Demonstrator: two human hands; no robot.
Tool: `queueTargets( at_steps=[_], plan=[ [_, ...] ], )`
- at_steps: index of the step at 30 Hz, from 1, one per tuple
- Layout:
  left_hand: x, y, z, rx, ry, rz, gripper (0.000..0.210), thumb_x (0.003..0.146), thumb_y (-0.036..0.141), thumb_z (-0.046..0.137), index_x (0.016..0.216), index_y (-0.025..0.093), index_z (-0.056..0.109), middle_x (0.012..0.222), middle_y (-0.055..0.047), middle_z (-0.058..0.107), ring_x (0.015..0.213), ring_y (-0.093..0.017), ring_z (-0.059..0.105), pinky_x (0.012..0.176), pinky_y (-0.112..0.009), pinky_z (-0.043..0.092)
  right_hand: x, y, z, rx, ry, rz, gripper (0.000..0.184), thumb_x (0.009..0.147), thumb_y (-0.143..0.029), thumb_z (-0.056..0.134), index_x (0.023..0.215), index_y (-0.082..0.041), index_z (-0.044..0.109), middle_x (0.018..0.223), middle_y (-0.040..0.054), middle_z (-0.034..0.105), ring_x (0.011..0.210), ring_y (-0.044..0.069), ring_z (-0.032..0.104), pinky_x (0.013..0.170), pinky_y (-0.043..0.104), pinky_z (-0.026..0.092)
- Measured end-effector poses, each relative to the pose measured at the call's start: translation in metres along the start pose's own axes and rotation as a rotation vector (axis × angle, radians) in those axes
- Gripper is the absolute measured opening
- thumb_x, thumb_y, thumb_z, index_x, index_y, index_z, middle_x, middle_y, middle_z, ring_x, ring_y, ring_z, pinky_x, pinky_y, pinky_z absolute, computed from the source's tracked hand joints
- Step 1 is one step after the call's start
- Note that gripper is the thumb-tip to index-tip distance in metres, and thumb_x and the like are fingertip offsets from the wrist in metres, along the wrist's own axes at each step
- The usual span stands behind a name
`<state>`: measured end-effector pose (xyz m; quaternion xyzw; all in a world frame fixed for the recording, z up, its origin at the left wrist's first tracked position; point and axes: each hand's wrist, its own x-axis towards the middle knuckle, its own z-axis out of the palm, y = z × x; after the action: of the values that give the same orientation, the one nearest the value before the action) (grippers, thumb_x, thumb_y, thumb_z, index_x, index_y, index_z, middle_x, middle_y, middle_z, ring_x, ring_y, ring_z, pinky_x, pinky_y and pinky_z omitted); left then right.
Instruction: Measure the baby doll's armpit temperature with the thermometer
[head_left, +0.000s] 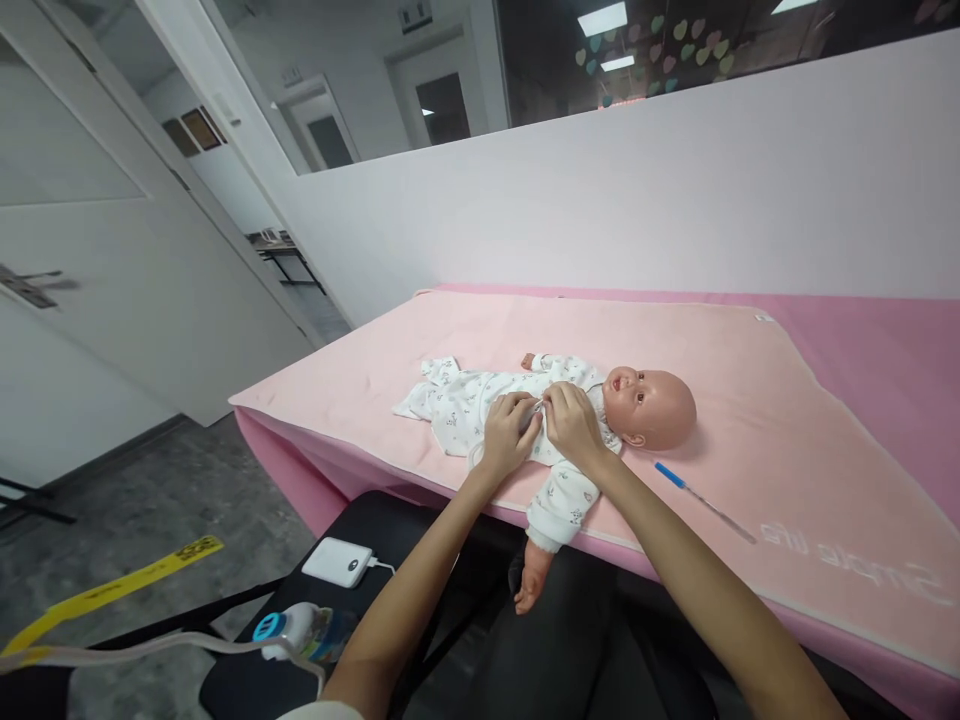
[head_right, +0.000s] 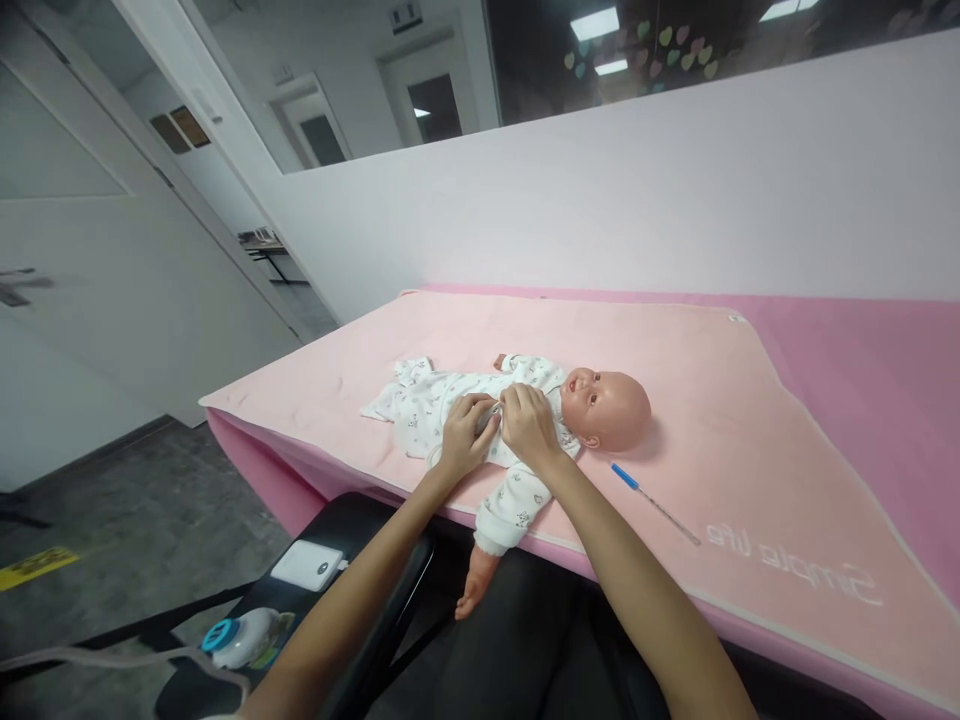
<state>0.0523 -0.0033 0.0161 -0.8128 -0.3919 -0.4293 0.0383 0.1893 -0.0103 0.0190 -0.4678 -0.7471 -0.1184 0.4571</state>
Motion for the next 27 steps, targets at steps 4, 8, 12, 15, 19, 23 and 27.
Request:
queueTargets(
  at_steps=[4,8,12,15,19,23,27],
  plan=[
    [-0.0005,0.0002,0.0004,-0.006,0.01,0.002,0.015,0.087,0.027,0.045,0.091,0.018,0.056,0.092,-0.006,0.059,0.086,-0.018,0.051,0.079,-0.033,0.04,-0.0007,0.0007,0.0008,-0.007,-0.016,0.013,0.014,0.085,-0.012,0.037,0.082,-0.017,0.05,0.081,0.0066,0.055,0.078,0.019,0.049,0.072,0.03,0.039],
    [-0.0021,-0.0007,0.0011,-0.041,0.019,0.011,0.014,0.088,0.026,0.044,0.092,0.018,0.054,0.092,-0.005,0.06,0.086,-0.017,0.051,0.079,-0.032,0.04,-0.0004,0.0,-0.0017,-0.028,-0.023,-0.006,0.014,0.085,-0.011,0.038,0.082,-0.017,0.05,0.081,0.0067,0.055,0.078,0.019,0.049,0.071,0.03,0.04],
    [-0.0038,-0.0018,0.0027,-0.066,0.025,0.014,0.013,0.088,0.025,0.043,0.091,0.018,0.053,0.09,-0.004,0.061,0.085,-0.017,0.052,0.079,-0.031,0.04,-0.0007,-0.0005,-0.004,-0.039,-0.017,-0.025,0.014,0.085,-0.011,0.038,0.081,-0.017,0.05,0.079,0.0064,0.055,0.077,0.019,0.049,0.071,0.03,0.04],
    [-0.0047,-0.002,0.0036,-0.074,0.03,0.016,0.012,0.088,0.024,0.043,0.092,0.018,0.053,0.091,-0.004,0.061,0.085,-0.017,0.052,0.079,-0.031,0.04,-0.0014,0.0005,-0.0032,-0.038,-0.012,-0.033,0.013,0.085,-0.011,0.039,0.081,-0.017,0.05,0.079,0.0063,0.055,0.077,0.019,0.049,0.07,0.03,0.039],
    [-0.0059,-0.001,0.0035,-0.109,0.035,0.0,0.01,0.088,0.023,0.045,0.093,0.019,0.053,0.09,-0.004,0.061,0.085,-0.016,0.053,0.078,-0.031,0.04,-0.0023,0.002,-0.0013,-0.037,0.005,-0.047,0.013,0.085,-0.012,0.039,0.081,-0.018,0.05,0.077,0.0054,0.056,0.075,0.018,0.049,0.07,0.03,0.039],
    [-0.006,-0.0003,0.001,-0.241,0.056,-0.101,0.013,0.085,0.024,0.05,0.097,0.019,0.051,0.093,-0.005,0.061,0.089,-0.016,0.055,0.081,-0.031,0.042,-0.0019,0.0022,-0.0016,-0.041,0.006,-0.059,0.013,0.084,-0.011,0.039,0.08,-0.018,0.049,0.075,0.0046,0.055,0.073,0.018,0.048,0.069,0.029,0.039],
    [-0.0047,-0.0016,-0.0027,-0.449,0.019,-0.199,0.024,0.082,0.026,0.055,0.105,0.02,0.049,0.094,-0.004,0.061,0.09,-0.015,0.058,0.079,-0.028,0.044,-0.0012,0.0018,-0.0025,-0.046,0.002,-0.069,0.013,0.084,-0.011,0.039,0.079,-0.018,0.049,0.074,0.0044,0.056,0.073,0.018,0.047,0.069,0.029,0.038]
  ],
)
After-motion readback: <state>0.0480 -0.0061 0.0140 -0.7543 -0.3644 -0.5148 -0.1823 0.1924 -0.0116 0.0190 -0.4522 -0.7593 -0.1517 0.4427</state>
